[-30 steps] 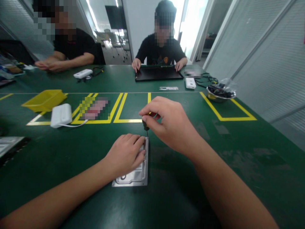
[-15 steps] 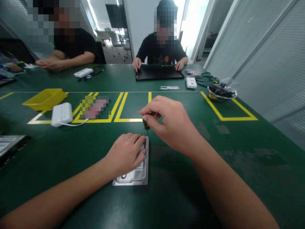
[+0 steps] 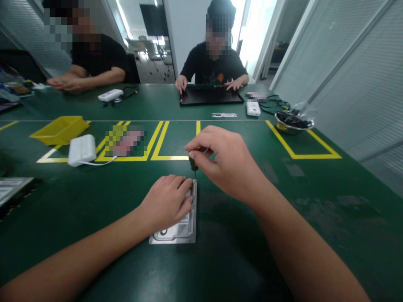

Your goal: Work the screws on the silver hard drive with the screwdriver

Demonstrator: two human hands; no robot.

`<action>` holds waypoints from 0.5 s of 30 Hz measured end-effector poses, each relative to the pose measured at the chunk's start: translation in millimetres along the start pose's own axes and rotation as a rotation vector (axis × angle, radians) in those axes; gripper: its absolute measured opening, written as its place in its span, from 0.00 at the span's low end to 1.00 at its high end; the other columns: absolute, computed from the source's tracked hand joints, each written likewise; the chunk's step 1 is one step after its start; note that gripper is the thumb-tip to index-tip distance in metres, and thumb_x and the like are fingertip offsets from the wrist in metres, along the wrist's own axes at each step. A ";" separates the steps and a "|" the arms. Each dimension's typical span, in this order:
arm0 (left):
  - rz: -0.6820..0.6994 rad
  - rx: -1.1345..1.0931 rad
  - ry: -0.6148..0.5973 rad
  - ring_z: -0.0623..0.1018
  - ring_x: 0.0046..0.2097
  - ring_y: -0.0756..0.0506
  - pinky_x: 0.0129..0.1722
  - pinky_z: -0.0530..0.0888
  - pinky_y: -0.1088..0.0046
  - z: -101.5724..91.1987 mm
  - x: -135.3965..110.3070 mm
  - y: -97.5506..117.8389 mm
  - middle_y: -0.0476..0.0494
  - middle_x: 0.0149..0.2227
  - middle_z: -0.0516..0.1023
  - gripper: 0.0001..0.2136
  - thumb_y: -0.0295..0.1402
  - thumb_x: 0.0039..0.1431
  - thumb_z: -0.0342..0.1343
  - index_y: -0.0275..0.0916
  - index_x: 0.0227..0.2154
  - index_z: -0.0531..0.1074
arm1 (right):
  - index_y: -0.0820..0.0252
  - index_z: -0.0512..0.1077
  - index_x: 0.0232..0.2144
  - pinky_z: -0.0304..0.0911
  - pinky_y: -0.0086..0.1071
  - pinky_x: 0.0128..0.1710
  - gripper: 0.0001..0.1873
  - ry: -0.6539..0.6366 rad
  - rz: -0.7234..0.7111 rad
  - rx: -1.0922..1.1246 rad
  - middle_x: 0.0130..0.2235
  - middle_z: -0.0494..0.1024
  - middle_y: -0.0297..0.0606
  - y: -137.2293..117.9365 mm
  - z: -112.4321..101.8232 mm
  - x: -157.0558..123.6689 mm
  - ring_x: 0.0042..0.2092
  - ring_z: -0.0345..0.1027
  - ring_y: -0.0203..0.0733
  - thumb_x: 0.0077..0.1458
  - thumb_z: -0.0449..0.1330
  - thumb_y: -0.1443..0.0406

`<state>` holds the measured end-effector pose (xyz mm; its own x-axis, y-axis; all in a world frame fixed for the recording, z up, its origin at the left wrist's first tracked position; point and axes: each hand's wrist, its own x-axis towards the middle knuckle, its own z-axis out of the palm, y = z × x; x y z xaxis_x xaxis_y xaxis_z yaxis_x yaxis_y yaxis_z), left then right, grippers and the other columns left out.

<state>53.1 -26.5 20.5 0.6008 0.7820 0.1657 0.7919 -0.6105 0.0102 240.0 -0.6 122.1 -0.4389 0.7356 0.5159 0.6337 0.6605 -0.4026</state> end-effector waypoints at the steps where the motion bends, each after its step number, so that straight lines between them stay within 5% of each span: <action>1: 0.000 -0.001 -0.001 0.74 0.43 0.36 0.42 0.70 0.56 -0.1 0.1 -0.1 0.37 0.39 0.75 0.14 0.38 0.63 0.48 0.36 0.46 0.71 | 0.57 0.77 0.34 0.66 0.33 0.41 0.08 -0.001 0.000 0.000 0.37 0.80 0.35 0.0 0.0 0.0 0.40 0.73 0.39 0.55 0.59 0.72; 15: 0.005 -0.008 0.004 0.74 0.44 0.36 0.43 0.70 0.56 -0.2 -0.1 -0.5 0.37 0.39 0.75 0.15 0.38 0.62 0.49 0.36 0.47 0.71 | 0.57 0.77 0.33 0.66 0.32 0.40 0.07 -0.013 0.003 0.015 0.36 0.80 0.35 -1.1 -1.4 0.1 0.39 0.72 0.38 0.55 0.61 0.71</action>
<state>52.6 -26.3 20.6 0.6045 0.7784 0.1693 0.7878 -0.6157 0.0176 240.2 -1.5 123.7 -0.4455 0.7393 0.5050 0.6256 0.6605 -0.4152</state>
